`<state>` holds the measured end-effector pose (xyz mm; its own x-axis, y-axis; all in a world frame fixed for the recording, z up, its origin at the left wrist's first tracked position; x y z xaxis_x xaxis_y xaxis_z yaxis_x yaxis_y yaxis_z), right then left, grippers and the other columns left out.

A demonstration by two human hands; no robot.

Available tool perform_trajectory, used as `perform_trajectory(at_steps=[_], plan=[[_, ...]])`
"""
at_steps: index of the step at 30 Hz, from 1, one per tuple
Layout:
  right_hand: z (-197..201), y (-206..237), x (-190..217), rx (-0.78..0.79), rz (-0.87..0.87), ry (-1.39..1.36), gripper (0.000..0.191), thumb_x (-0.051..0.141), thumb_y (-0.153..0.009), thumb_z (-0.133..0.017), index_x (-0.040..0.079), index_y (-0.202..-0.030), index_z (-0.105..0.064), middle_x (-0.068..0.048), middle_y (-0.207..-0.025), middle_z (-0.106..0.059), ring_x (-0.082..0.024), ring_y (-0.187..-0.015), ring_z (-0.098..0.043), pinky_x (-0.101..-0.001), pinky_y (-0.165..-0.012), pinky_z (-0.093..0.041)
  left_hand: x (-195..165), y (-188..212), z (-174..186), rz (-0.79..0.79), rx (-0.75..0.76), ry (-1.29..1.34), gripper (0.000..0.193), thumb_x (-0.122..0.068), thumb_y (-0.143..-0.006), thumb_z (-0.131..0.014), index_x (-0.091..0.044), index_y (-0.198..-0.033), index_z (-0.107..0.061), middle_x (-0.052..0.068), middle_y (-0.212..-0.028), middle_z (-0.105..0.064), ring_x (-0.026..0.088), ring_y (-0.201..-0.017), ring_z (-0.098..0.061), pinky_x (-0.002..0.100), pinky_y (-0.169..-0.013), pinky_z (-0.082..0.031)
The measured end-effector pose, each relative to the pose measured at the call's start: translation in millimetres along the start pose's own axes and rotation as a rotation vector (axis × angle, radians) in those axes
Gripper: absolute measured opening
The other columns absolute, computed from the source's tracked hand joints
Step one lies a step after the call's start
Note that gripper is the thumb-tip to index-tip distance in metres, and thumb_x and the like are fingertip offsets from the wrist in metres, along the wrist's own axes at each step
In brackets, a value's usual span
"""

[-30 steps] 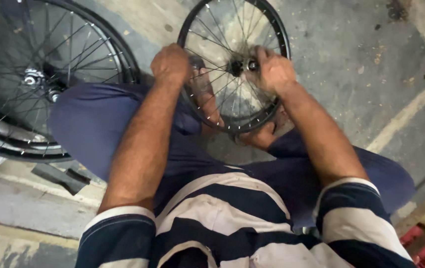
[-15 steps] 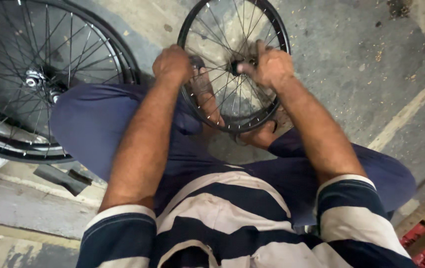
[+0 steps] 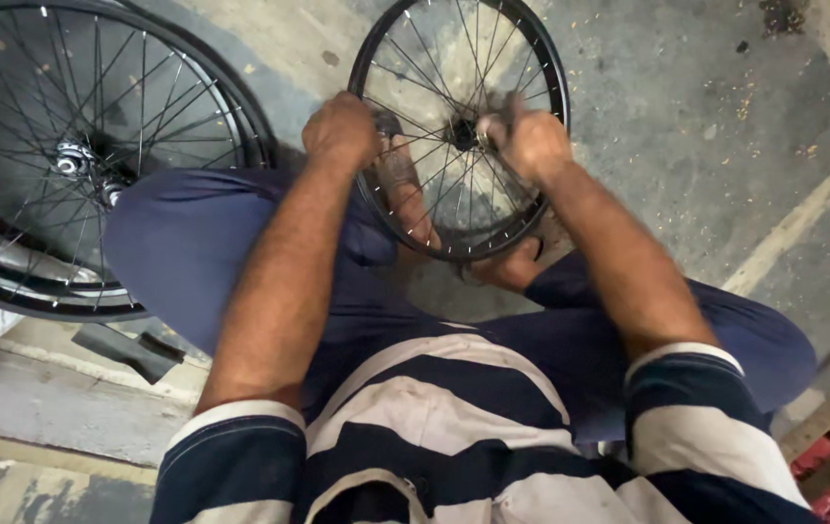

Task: The person sits on the floor with a bicycle wheel across their lap. They position the wheel, work at the hub and spokes with their hands, then run their fingers along the rim edge, pressing and fitting material along the rim circumference while rotating the wheel.

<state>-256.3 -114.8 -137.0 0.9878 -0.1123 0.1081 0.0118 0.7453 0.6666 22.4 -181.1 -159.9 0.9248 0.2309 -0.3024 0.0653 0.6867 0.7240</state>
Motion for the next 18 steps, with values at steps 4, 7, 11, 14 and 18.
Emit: perform_trajectory(at_steps=[4, 7, 11, 14, 18], plan=[[8, 6, 6, -0.183, 0.194, 0.136, 0.080, 0.046, -0.081, -0.075, 0.004, -0.142, -0.044, -0.029, -0.137, -0.053, -0.044, -0.121, -0.056, -0.0476, -0.097, -0.049, 4, -4, -6, 0.035, 0.020, 0.037, 0.039, -0.022, -0.085, -0.074, -0.004, -0.119, -0.067, 0.020, -0.125, -0.068, 0.037, -0.119, -0.065, 0.047, -0.098, -0.052], [14, 7, 9, -0.188, 0.475, 0.202, 0.068, 0.030, -0.097, -0.066, 0.008, -0.157, -0.043, -0.025, -0.147, -0.055, -0.040, -0.125, -0.060, -0.0444, -0.103, -0.051, 5, -6, -8, 0.026, -0.008, 0.033, 0.037, -0.019, -0.089, -0.070, -0.003, -0.122, -0.067, 0.021, -0.125, -0.070, 0.038, -0.118, -0.066, 0.047, -0.098, -0.054], [14, 2, 5, 0.034, 0.094, 0.181, 0.078, 0.047, -0.096, -0.058, 0.004, -0.157, -0.034, -0.028, -0.135, -0.060, -0.041, -0.123, -0.061, -0.0451, -0.102, -0.050, 3, -6, -9, -0.028, -0.016, -0.005, 0.042, -0.019, -0.084, -0.072, -0.001, -0.121, -0.064, 0.021, -0.125, -0.067, 0.038, -0.118, -0.064, 0.046, -0.096, -0.053], [11, 0, 9, -0.252, 0.510, 0.341, 0.072, 0.031, -0.085, -0.062, 0.006, -0.151, -0.045, -0.025, -0.148, -0.053, -0.040, -0.126, -0.060, -0.0435, -0.099, -0.053, 5, -5, -9, 0.002, -0.021, 0.012, 0.039, -0.018, -0.086, -0.070, -0.001, -0.121, -0.065, 0.022, -0.125, -0.067, 0.038, -0.118, -0.064, 0.046, -0.097, -0.052], [4, -6, 3, 0.033, 0.061, 0.090, 0.072, 0.056, -0.103, -0.056, 0.004, -0.152, -0.043, -0.028, -0.136, -0.061, -0.043, -0.123, -0.061, -0.0493, -0.101, -0.051, 7, -7, -11, -0.022, -0.031, 0.009, 0.040, -0.017, -0.084, -0.071, -0.001, -0.121, -0.064, 0.021, -0.124, -0.068, 0.037, -0.117, -0.065, 0.046, -0.096, -0.053]])
Point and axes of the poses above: each hand's wrist, its own y-axis away from the middle knuckle, its own z-axis out of the back of the hand, x = y × z, the point moved 1 cm from there along -y, towards the middle knuckle
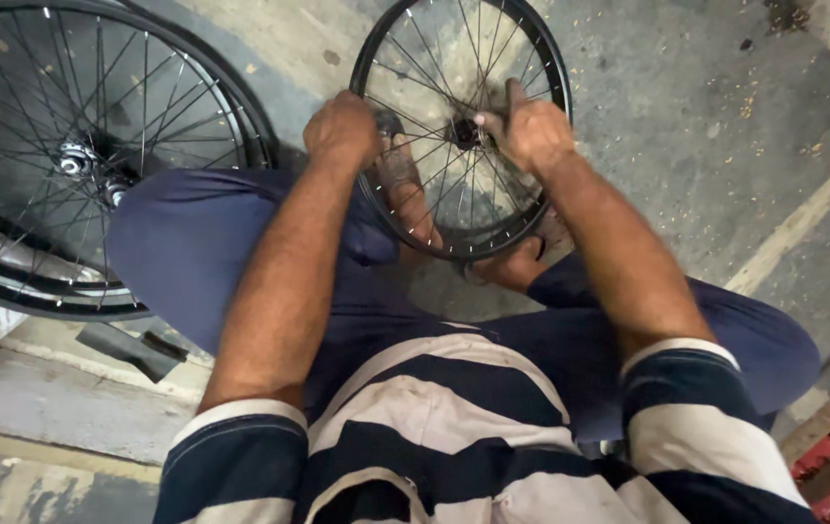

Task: The person sits on the floor with a bicycle wheel across their lap. They position the wheel, work at the hub and spokes with their hands, then run their fingers along the rim edge, pressing and fitting material along the rim circumference while rotating the wheel.

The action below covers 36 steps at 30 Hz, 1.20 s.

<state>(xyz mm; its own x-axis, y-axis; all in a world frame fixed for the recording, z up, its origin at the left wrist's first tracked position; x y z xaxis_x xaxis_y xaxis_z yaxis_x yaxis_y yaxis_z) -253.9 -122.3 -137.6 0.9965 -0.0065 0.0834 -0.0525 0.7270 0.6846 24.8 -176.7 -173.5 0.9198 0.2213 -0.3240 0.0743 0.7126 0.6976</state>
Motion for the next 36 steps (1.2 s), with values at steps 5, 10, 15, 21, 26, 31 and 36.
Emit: perform_trajectory(at_steps=[5, 10, 15, 21, 26, 31, 36], plan=[[3, 2, 7, -0.318, 0.326, 0.204, 0.081, 0.057, -0.079, -0.065, 0.001, -0.136, -0.048, -0.031, -0.136, -0.058, -0.045, -0.115, -0.062, -0.0470, -0.091, -0.053, 1, -3, -1, 0.033, 0.023, 0.027, 0.031, -0.017, -0.089, -0.068, -0.005, -0.118, -0.069, 0.020, -0.123, -0.070, 0.037, -0.118, -0.066, 0.047, -0.098, -0.053], [3, 1, 7, 0.039, -0.180, -0.056, 0.078, 0.062, -0.103, -0.055, 0.000, -0.148, -0.042, -0.033, -0.120, -0.066, -0.047, -0.114, -0.063, -0.0535, -0.097, -0.050, -6, 4, 6, 0.000, 0.017, -0.042, 0.045, -0.017, -0.079, -0.077, -0.002, -0.120, -0.064, 0.019, -0.122, -0.069, 0.036, -0.116, -0.066, 0.045, -0.095, -0.054], [1, -6, 12, -0.107, 0.213, 0.119, 0.081, 0.058, -0.092, -0.060, 0.004, -0.150, -0.042, -0.030, -0.119, -0.068, -0.044, -0.109, -0.066, -0.0488, -0.093, -0.053, -8, 8, 13, 0.069, 0.100, -0.017, 0.041, -0.017, -0.080, -0.078, -0.006, -0.118, -0.067, 0.017, -0.124, -0.069, 0.034, -0.118, -0.066, 0.043, -0.097, -0.054], [-12, -2, 8, -0.298, 0.164, 0.040, 0.074, 0.057, -0.086, -0.065, 0.005, -0.138, -0.052, -0.028, -0.126, -0.066, -0.043, -0.114, -0.064, -0.0470, -0.094, -0.052, -3, 2, 6, 0.052, 0.016, 0.023, 0.030, -0.016, -0.088, -0.068, -0.004, -0.116, -0.067, 0.020, -0.121, -0.070, 0.037, -0.116, -0.066, 0.046, -0.096, -0.054], [-12, -2, 6, -0.189, 0.190, 0.056, 0.061, 0.048, -0.104, -0.056, 0.004, -0.146, -0.054, -0.028, -0.132, -0.067, -0.042, -0.117, -0.066, -0.0478, -0.098, -0.053, -4, -2, 2, 0.024, 0.000, 0.025, 0.032, -0.017, -0.089, -0.067, -0.002, -0.118, -0.067, 0.021, -0.121, -0.070, 0.038, -0.115, -0.067, 0.046, -0.096, -0.054], [-8, -1, 9, -0.074, -0.109, -0.053, 0.086, 0.065, -0.092, -0.064, -0.002, -0.143, -0.047, -0.029, -0.117, -0.065, -0.043, -0.110, -0.063, -0.0491, -0.094, -0.049, -5, -1, 4, 0.051, 0.076, -0.002, 0.037, -0.018, -0.086, -0.071, -0.002, -0.120, -0.066, 0.021, -0.122, -0.069, 0.037, -0.117, -0.066, 0.046, -0.097, -0.054], [-1, 3, 14, -0.206, 0.213, 0.075, 0.060, 0.049, -0.099, -0.060, 0.003, -0.137, -0.058, -0.025, -0.124, -0.069, -0.042, -0.113, -0.066, -0.0482, -0.097, -0.052, -5, -1, 4, 0.011, 0.042, -0.013, 0.043, -0.017, -0.084, -0.071, 0.001, -0.123, -0.062, 0.022, -0.124, -0.067, 0.037, -0.117, -0.065, 0.046, -0.096, -0.053]])
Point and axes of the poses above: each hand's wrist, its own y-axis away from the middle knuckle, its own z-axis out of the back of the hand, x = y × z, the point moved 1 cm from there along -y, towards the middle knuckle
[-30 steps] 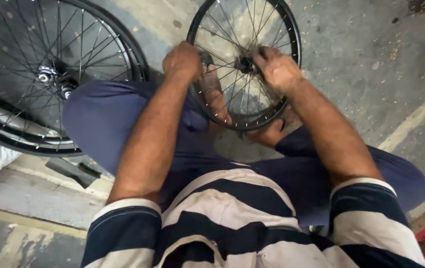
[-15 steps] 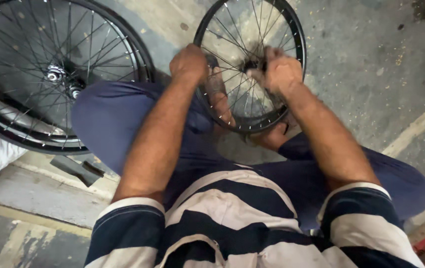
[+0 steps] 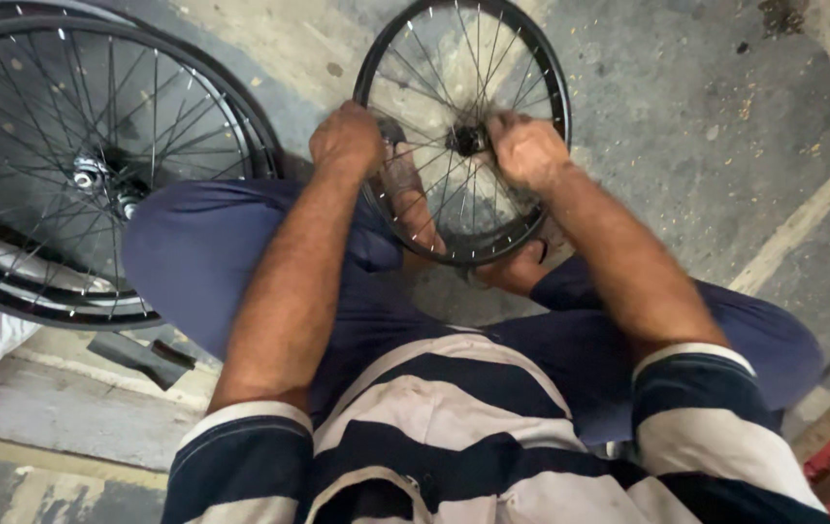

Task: The person sits on the floor with a bicycle wheel across their lap. They position the wheel, work at the hub and spokes with their hands, then run their fingers along the rim edge, pressing and fitting material along the rim circumference while rotating the wheel.

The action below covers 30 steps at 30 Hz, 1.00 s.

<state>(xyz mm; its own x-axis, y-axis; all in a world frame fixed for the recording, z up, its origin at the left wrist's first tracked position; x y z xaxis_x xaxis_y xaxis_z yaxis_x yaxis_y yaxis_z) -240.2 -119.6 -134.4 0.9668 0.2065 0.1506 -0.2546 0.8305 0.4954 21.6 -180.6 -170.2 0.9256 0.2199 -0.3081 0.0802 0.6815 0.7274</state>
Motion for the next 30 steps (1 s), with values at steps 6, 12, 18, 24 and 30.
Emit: perform_trajectory(at_steps=[6, 12, 18, 24, 30], plan=[[-3, -2, -3, 0.016, -0.171, -0.045, 0.067, 0.054, -0.085, -0.064, 0.004, -0.130, -0.063, -0.025, -0.123, -0.066, -0.040, -0.110, -0.065, -0.0476, -0.089, -0.054, 1, 1, 1, 0.009, -0.002, 0.024, 0.041, -0.018, -0.086, -0.071, 0.001, -0.122, -0.064, 0.023, -0.125, -0.068, 0.037, -0.120, -0.065, 0.046, -0.098, -0.053], [-12, 0, -11, 0.090, -0.242, -0.118, 0.056, 0.050, -0.107, -0.050, 0.008, -0.141, -0.066, -0.025, -0.125, -0.071, -0.040, -0.116, -0.068, -0.0468, -0.100, -0.054, -1, 4, 3, 0.016, -0.012, 0.038, 0.042, -0.020, -0.085, -0.073, 0.001, -0.121, -0.064, 0.023, -0.124, -0.068, 0.037, -0.119, -0.065, 0.045, -0.098, -0.053], [-8, 1, -13, -0.097, -0.053, 0.015, 0.061, 0.042, -0.085, -0.062, 0.003, -0.132, -0.063, -0.027, -0.123, -0.068, -0.041, -0.110, -0.066, -0.0457, -0.092, -0.053, -2, 5, 2, 0.018, 0.018, -0.001, 0.043, -0.019, -0.085, -0.072, 0.000, -0.123, -0.062, 0.022, -0.126, -0.067, 0.037, -0.120, -0.065, 0.045, -0.099, -0.052], [-6, 1, -10, 0.195, -0.355, -0.143, 0.063, 0.059, -0.106, -0.052, 0.001, -0.128, -0.063, -0.026, -0.123, -0.069, -0.040, -0.116, -0.065, -0.0467, -0.099, -0.052, -1, 2, 2, 0.013, -0.012, -0.020, 0.045, -0.019, -0.087, -0.069, 0.002, -0.126, -0.061, 0.022, -0.126, -0.068, 0.037, -0.119, -0.065, 0.045, -0.099, -0.052], [-7, 1, -2, -0.172, 0.107, 0.045, 0.062, 0.036, -0.089, -0.065, 0.003, -0.141, -0.054, -0.025, -0.131, -0.066, -0.041, -0.112, -0.066, -0.0452, -0.089, -0.054, 1, 2, -1, 0.031, 0.013, 0.029, 0.034, -0.020, -0.094, -0.062, -0.003, -0.123, -0.067, 0.021, -0.128, -0.069, 0.037, -0.121, -0.066, 0.047, -0.101, -0.052]])
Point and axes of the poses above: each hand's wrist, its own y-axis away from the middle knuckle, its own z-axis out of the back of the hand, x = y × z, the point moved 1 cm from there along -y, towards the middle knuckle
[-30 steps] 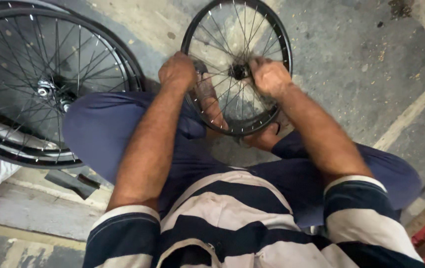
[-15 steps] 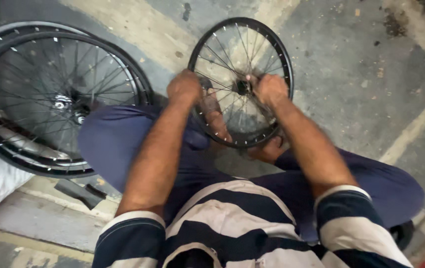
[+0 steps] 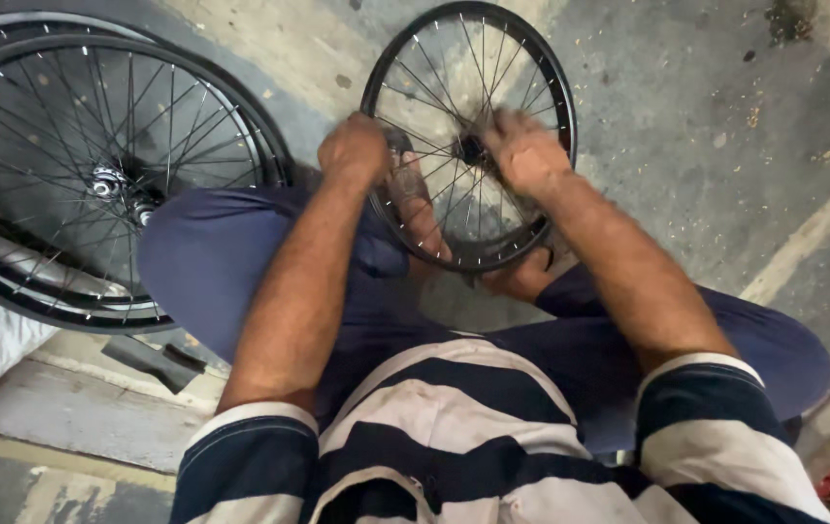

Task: The person sits on the floor with a bicycle wheel across their lap. They position the wheel, work at the hub and spokes with their hands, then run their fingers along the rim edge, pressing and fitting material along the rim circumference while rotating the wheel.

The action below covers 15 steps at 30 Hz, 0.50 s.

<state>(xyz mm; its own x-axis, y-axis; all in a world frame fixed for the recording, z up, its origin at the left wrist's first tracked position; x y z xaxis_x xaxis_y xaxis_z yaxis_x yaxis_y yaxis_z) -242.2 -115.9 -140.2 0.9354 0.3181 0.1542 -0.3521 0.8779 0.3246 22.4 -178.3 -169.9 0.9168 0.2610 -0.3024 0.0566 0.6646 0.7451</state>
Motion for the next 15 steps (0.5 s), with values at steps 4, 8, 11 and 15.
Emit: perform_trajectory(at_steps=[4, 8, 11, 15], plan=[[0, 0, -8, 0.327, -0.633, -0.266, 0.058, 0.057, -0.109, -0.053, 0.003, -0.130, -0.063, -0.025, -0.119, -0.071, -0.041, -0.115, -0.067, -0.0489, -0.101, -0.052, 0, 0, -1, -0.058, -0.034, -0.020, 0.042, -0.020, -0.089, -0.067, 0.001, -0.125, -0.061, 0.022, -0.124, -0.068, 0.038, -0.117, -0.065, 0.047, -0.098, -0.052], [13, -1, 1, 0.152, -0.260, -0.106, 0.067, 0.052, -0.093, -0.060, 0.000, -0.135, -0.053, -0.028, -0.113, -0.070, -0.043, -0.107, -0.067, -0.0482, -0.092, -0.052, 1, -2, -1, -0.019, -0.020, -0.027, 0.042, -0.020, -0.086, -0.069, -0.001, -0.123, -0.062, 0.022, -0.124, -0.068, 0.037, -0.119, -0.065, 0.046, -0.099, -0.051], [19, -7, 5, -0.006, -0.019, -0.029, 0.057, 0.033, -0.087, -0.058, 0.003, -0.136, -0.055, -0.029, -0.115, -0.071, -0.044, -0.104, -0.068, -0.0479, -0.090, -0.054, 1, -4, -1, -0.034, -0.028, -0.039, 0.042, -0.019, -0.087, -0.069, 0.000, -0.124, -0.061, 0.022, -0.124, -0.068, 0.037, -0.118, -0.065, 0.046, -0.098, -0.052], [6, -14, -14, 0.242, -0.441, -0.129, 0.071, 0.061, -0.101, -0.054, -0.003, -0.132, -0.051, -0.028, -0.107, -0.070, -0.043, -0.102, -0.067, -0.0503, -0.088, -0.052, -1, -5, -1, -0.030, -0.023, -0.029, 0.044, -0.022, -0.087, -0.071, -0.001, -0.124, -0.060, 0.022, -0.126, -0.067, 0.038, -0.119, -0.064, 0.047, -0.100, -0.051]])
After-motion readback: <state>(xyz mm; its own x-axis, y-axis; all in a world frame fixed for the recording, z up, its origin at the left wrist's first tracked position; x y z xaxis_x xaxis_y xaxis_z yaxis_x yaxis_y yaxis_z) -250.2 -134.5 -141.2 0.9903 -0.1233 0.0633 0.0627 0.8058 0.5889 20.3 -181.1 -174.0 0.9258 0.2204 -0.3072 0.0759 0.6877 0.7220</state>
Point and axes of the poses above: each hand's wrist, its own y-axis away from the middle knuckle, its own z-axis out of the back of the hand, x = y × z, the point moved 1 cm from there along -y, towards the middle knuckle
